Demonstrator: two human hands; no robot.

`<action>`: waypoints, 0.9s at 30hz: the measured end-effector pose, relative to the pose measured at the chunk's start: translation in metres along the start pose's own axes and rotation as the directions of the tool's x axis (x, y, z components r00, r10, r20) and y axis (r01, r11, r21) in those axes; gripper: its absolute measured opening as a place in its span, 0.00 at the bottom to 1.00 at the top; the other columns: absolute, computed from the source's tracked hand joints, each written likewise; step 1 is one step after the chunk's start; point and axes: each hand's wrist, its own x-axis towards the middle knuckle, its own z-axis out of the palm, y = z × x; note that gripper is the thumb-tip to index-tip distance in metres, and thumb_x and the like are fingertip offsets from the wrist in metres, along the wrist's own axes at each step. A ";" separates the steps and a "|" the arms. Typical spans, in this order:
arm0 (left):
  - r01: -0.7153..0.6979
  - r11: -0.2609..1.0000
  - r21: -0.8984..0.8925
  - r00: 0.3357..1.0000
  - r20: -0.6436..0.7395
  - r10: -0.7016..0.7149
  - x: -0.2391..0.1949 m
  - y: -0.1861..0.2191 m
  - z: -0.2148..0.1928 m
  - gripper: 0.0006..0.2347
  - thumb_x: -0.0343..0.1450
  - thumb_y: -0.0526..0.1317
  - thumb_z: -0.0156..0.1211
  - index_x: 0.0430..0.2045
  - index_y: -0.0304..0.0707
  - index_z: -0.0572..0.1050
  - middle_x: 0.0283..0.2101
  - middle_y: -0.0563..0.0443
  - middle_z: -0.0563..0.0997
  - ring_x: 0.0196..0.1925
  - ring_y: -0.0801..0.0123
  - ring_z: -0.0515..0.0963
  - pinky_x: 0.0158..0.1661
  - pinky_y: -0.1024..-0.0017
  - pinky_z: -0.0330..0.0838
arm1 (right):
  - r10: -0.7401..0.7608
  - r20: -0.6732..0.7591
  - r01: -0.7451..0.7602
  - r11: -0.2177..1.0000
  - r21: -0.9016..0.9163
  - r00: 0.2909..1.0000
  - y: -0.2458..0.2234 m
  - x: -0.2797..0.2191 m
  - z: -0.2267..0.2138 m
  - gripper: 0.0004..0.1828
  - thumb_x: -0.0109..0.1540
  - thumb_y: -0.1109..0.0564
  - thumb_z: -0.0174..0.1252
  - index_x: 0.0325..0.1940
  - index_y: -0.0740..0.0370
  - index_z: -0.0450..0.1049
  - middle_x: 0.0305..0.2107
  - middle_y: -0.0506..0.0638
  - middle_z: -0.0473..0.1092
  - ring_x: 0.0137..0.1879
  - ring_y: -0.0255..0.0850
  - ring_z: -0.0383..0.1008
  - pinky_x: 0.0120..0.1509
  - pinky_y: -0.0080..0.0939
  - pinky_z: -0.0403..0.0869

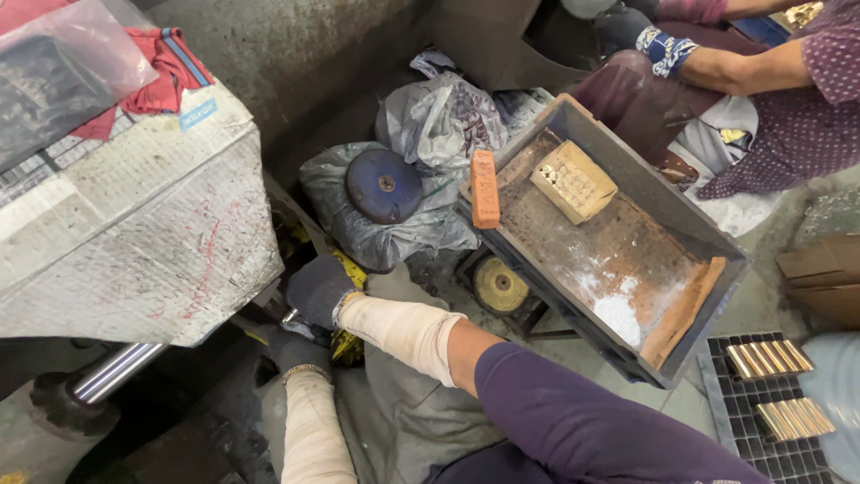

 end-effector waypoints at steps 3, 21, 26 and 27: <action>0.054 0.996 -0.075 0.965 0.262 -0.033 0.022 -0.006 -0.019 0.24 0.76 0.55 0.41 0.55 0.35 0.74 0.59 0.46 0.78 0.60 0.60 0.78 0.60 0.67 0.73 | -0.010 0.005 0.010 1.000 0.009 1.000 -0.002 -0.001 0.004 0.07 0.54 0.54 0.60 0.28 0.53 0.84 0.27 0.52 0.79 0.37 0.51 0.81 0.38 0.52 0.74; 0.056 0.998 0.014 0.989 0.133 -0.058 0.046 -0.014 -0.043 0.26 0.75 0.56 0.42 0.58 0.35 0.70 0.59 0.46 0.76 0.60 0.59 0.75 0.60 0.66 0.68 | 0.024 0.053 -0.024 1.000 -0.001 0.998 -0.001 0.002 0.000 0.07 0.54 0.54 0.60 0.29 0.52 0.83 0.28 0.51 0.79 0.37 0.50 0.81 0.37 0.51 0.74; 0.044 0.999 0.003 0.996 0.082 -0.044 0.039 -0.010 -0.034 0.27 0.74 0.58 0.43 0.59 0.37 0.70 0.61 0.46 0.75 0.60 0.57 0.74 0.62 0.63 0.68 | 0.034 0.119 -0.035 0.999 0.005 0.992 -0.002 0.002 -0.002 0.07 0.55 0.54 0.60 0.30 0.51 0.84 0.29 0.51 0.79 0.38 0.50 0.81 0.38 0.50 0.74; 0.038 0.999 -0.006 0.995 0.097 -0.038 0.039 -0.011 -0.032 0.27 0.74 0.58 0.44 0.59 0.37 0.70 0.61 0.46 0.75 0.61 0.57 0.74 0.62 0.63 0.68 | 0.034 0.134 -0.034 0.999 -0.002 0.990 -0.002 0.003 -0.004 0.07 0.54 0.53 0.60 0.30 0.51 0.84 0.29 0.50 0.79 0.39 0.49 0.81 0.37 0.50 0.74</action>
